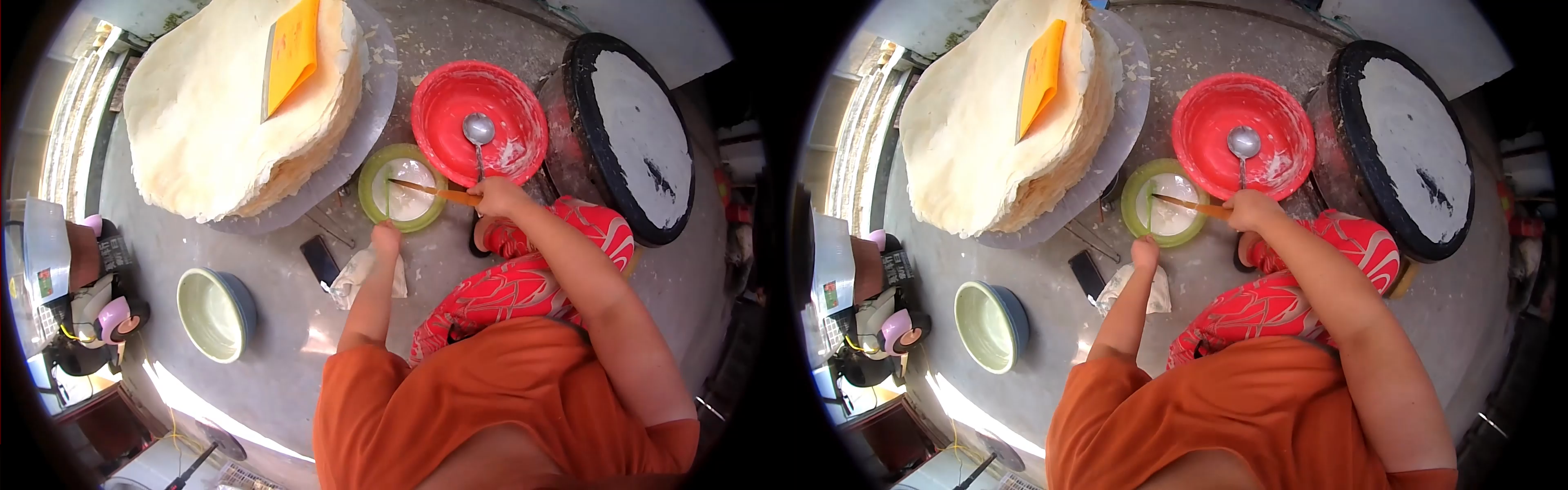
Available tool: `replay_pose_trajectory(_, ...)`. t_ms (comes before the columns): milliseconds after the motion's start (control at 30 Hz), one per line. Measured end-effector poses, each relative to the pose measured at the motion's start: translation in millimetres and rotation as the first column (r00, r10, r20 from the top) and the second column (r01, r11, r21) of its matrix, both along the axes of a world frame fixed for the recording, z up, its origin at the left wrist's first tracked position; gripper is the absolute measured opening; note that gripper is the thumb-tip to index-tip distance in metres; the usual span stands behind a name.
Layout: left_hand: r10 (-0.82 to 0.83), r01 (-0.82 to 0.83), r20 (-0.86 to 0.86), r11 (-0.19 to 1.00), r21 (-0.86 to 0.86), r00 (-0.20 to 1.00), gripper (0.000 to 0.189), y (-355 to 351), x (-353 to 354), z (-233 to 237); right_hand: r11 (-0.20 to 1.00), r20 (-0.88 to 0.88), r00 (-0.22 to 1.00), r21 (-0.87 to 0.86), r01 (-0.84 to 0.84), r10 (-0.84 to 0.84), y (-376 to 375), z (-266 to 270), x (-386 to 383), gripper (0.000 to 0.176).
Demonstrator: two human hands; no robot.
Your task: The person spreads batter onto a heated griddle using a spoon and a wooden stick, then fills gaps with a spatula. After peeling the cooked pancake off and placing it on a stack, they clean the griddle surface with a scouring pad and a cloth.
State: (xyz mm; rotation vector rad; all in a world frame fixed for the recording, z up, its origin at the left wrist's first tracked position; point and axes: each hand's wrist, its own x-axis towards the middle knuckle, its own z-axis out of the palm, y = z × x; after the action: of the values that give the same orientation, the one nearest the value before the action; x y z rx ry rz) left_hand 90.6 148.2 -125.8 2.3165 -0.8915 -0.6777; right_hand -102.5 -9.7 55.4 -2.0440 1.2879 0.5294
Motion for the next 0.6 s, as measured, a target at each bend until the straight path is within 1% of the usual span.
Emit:
replay_pose_trajectory(67, 0.019, -0.02, 0.013, 0.996, 0.09, 1.0, 0.025, -6.3, 7.1, 2.6, 1.0, -0.026, 0.999, 0.013, -0.024, 0.024, -1.6, 7.2, -0.1, 0.042)
replay_pose_trajectory(100, 0.021, -0.022, 0.013, 0.996, 0.088, 1.0, 0.025, -2.4, 1.7, 12.2, 0.985, -0.03, 0.99, -0.096, -0.143, 0.141, 3.8, 9.9, -2.3, 0.036)
replay_pose_trajectory(133, 0.001, 0.0, -0.032, 1.0, 0.026, 0.999, 0.025, 5.1, -8.9, 30.2, 0.945, -0.045, 0.967, -0.205, -0.256, 0.252, 6.5, 11.0, -3.7, 0.03)
replay_pose_trajectory(167, -0.024, 0.021, -0.077, 0.999, -0.032, 0.997, 0.024, 9.5, -17.3, 42.7, 0.946, -0.043, 0.967, -0.204, -0.253, 0.25, 8.6, 5.5, -3.7, 0.03)
replay_pose_trajectory(233, -0.033, 0.032, -0.103, 0.999, -0.007, 0.994, 0.025, 9.4, -29.6, 50.4, 0.81, -0.068, 0.933, -0.477, -0.341, 0.352, 14.3, -7.7, -2.3, 0.03)
replay_pose_trajectory(267, -0.042, 0.045, -0.129, 0.999, 0.018, 0.991, 0.026, 12.6, -31.9, 51.5, 0.814, -0.064, 0.934, -0.472, -0.338, 0.351, 16.3, -11.9, -4.5, 0.03)
replay_pose_trajectory(300, -0.044, 0.047, -0.128, 0.999, 0.022, 0.991, 0.026, 12.3, -27.0, 42.2, 0.809, -0.075, 0.93, -0.47, -0.352, 0.361, 16.5, -11.0, -5.8, 0.029)
replay_pose_trajectory(367, 0.039, -0.028, -0.108, 0.995, 0.1, 0.993, 0.026, 1.2, -10.2, 17.6, 0.799, -0.092, 0.923, -0.474, -0.37, 0.373, 10.8, -0.4, -6.4, 0.029)
replay_pose_trajectory(400, 0.04, -0.03, -0.112, 0.995, 0.096, 0.993, 0.026, 0.1, -5.7, 18.6, 0.842, -0.109, 0.935, -0.411, -0.351, 0.337, 6.8, 12.8, -7.0, 0.029)
replay_pose_trajectory(433, 0.026, -0.018, -0.052, 0.99, 0.143, 0.998, 0.026, -2.5, -0.7, 23.0, 0.878, -0.128, 0.945, -0.348, -0.328, 0.302, 2.2, 27.1, -6.9, 0.029)
replay_pose_trajectory(467, 0.008, -0.01, 0.008, 0.981, 0.193, 1.0, 0.026, -5.1, 2.8, 27.6, 0.876, -0.131, 0.944, -0.351, -0.331, 0.303, -1.1, 43.9, -6.5, 0.029)
replay_pose_trajectory(500, 0.01, -0.011, 0.006, 0.981, 0.194, 1.0, 0.026, -7.0, 4.7, 33.2, 0.923, -0.09, 0.974, -0.311, -0.226, 0.208, -2.4, 60.9, -6.1, 0.029)
replay_pose_trajectory(533, -0.04, 0.02, 0.07, 0.964, 0.266, 0.997, 0.026, -7.9, 5.2, 40.1, 0.957, -0.054, 0.992, -0.264, -0.121, 0.111, -2.1, 68.5, -6.3, 0.029)
replay_pose_trajectory(567, -0.095, 0.046, 0.131, 0.94, 0.339, 0.987, 0.026, -7.2, 5.1, 46.6, 0.957, -0.054, 0.992, -0.26, -0.125, 0.115, -1.0, 63.4, -9.5, 0.029)
replay_pose_trajectory(600, -0.098, 0.047, 0.132, 0.939, 0.342, 0.986, 0.026, -6.6, 5.2, 52.1, 0.972, 0.032, 0.989, -0.189, -0.138, 0.147, 0.2, 53.0, -15.1, 0.029)
